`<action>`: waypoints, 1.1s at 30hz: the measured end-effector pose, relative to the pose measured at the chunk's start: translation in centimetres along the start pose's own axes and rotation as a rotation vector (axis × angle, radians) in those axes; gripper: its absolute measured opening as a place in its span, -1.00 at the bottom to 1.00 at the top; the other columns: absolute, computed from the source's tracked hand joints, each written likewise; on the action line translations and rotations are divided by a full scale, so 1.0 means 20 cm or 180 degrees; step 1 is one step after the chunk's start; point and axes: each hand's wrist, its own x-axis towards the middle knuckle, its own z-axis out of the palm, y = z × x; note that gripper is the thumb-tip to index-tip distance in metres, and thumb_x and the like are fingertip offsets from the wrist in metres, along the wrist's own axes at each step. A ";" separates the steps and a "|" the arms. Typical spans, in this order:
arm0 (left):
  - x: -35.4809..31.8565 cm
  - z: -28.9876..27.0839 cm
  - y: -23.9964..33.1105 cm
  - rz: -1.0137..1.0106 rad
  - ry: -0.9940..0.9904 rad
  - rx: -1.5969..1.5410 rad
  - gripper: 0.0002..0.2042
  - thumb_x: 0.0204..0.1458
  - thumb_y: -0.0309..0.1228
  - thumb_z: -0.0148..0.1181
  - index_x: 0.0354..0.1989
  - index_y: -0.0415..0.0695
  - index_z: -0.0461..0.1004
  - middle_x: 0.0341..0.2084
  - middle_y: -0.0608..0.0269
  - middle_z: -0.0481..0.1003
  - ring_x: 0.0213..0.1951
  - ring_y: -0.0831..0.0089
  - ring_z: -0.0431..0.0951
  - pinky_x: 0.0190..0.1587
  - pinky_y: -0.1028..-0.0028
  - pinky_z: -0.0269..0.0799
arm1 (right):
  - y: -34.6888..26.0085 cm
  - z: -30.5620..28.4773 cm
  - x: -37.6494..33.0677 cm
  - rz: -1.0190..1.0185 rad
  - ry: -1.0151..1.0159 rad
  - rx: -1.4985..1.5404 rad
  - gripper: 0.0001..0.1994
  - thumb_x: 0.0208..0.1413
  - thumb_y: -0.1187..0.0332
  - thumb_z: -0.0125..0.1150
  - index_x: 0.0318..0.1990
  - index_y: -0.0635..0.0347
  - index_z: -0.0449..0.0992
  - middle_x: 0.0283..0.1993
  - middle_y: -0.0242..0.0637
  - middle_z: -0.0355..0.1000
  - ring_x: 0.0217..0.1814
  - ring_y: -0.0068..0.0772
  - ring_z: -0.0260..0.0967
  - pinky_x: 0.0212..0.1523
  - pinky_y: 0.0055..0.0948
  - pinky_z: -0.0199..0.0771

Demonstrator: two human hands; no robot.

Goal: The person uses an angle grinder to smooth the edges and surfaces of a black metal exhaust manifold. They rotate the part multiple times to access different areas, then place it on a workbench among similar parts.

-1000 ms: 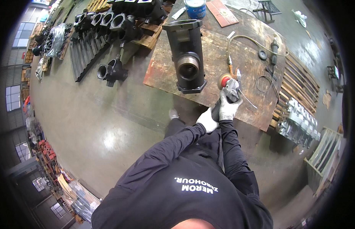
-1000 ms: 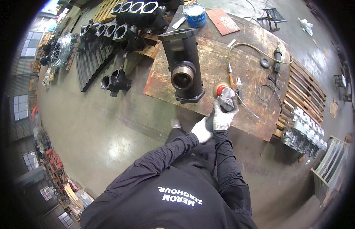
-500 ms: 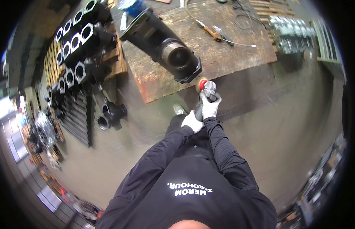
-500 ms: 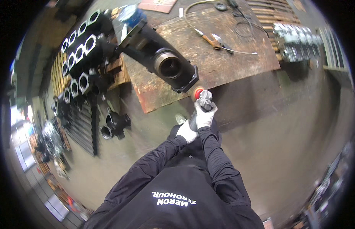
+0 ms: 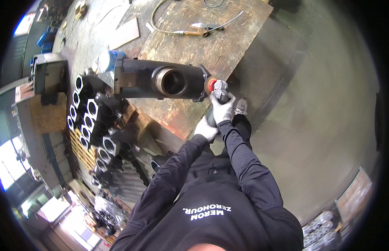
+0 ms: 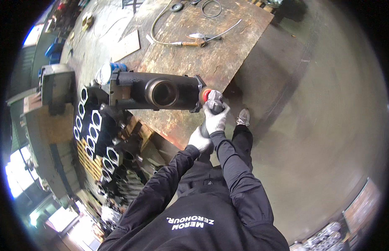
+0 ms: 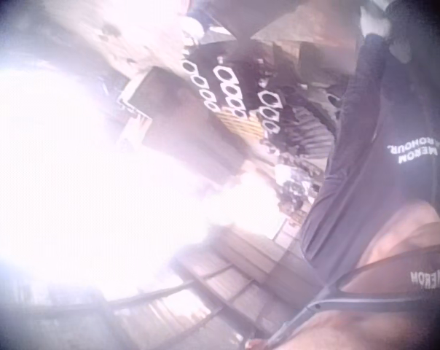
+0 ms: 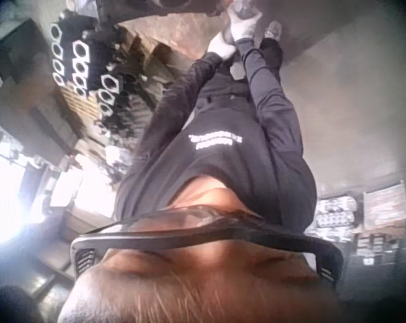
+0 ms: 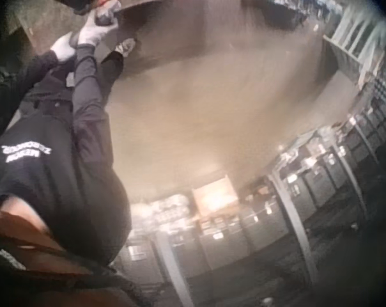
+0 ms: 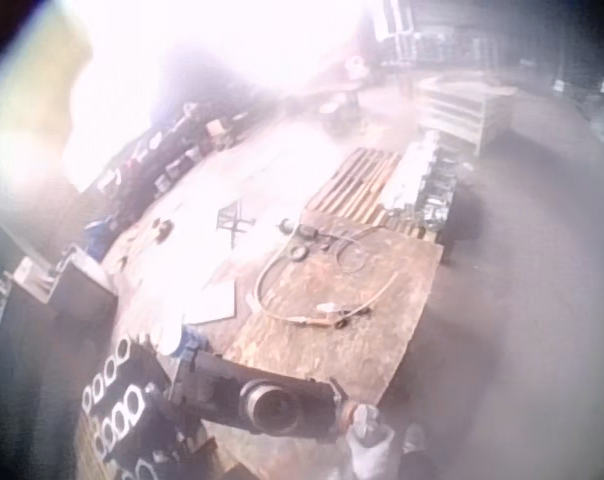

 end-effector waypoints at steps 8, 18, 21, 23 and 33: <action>-0.06 -0.19 -0.16 0.0313 0.0009 0.0545 -0.07 -0.29 0.01 0.44 0.22 -0.36 0.26 -0.01 -0.28 0.52 0.08 0.00 0.55 0.12 0.24 0.45 | 0.15 0.18 -0.18 -0.0149 0.0534 0.0345 -0.14 -0.22 0.05 0.63 0.16 0.19 0.19 0.06 0.05 0.42 0.05 -0.08 0.45 0.11 -0.14 0.42; -0.07 -0.17 0.00 0.0003 -0.0403 0.0824 -0.34 -0.27 -0.18 0.35 0.02 -0.34 0.41 -0.06 -0.29 0.54 0.07 -0.03 0.56 0.11 0.23 0.46 | 0.26 0.16 -0.02 0.0325 0.0649 0.0238 -0.15 -0.25 0.04 0.65 0.10 0.23 0.22 0.03 0.05 0.44 0.02 -0.09 0.46 0.08 -0.14 0.45; 0.00 -0.16 0.02 0.0034 -0.0277 0.0681 -0.37 -0.27 -0.20 0.35 0.00 -0.34 0.41 -0.10 -0.27 0.55 0.04 -0.04 0.57 0.09 0.24 0.47 | 0.21 0.16 0.04 -0.0067 0.0463 0.0462 -0.14 -0.24 0.03 0.64 0.11 0.22 0.20 0.04 0.07 0.45 0.03 -0.07 0.47 0.08 -0.15 0.45; 0.08 -0.16 0.06 0.0058 -0.0308 0.0411 -0.41 -0.27 -0.23 0.34 -0.04 -0.35 0.41 -0.14 -0.28 0.56 0.01 -0.04 0.59 0.07 0.24 0.48 | 0.15 0.16 0.11 -0.0015 0.0319 0.0722 -0.12 -0.24 0.00 0.63 0.13 0.23 0.19 0.05 0.10 0.45 0.06 -0.05 0.47 0.09 -0.14 0.45; -0.03 -0.10 -0.04 -0.0021 -0.0185 0.0574 -0.26 -0.33 -0.23 0.39 0.10 -0.36 0.35 -0.05 -0.25 0.54 0.06 0.01 0.57 0.11 0.25 0.46 | 0.11 0.06 -0.04 0.0056 0.0222 0.0196 -0.11 -0.23 0.00 0.61 0.16 0.19 0.15 0.02 0.10 0.45 0.05 0.01 0.48 0.09 -0.13 0.45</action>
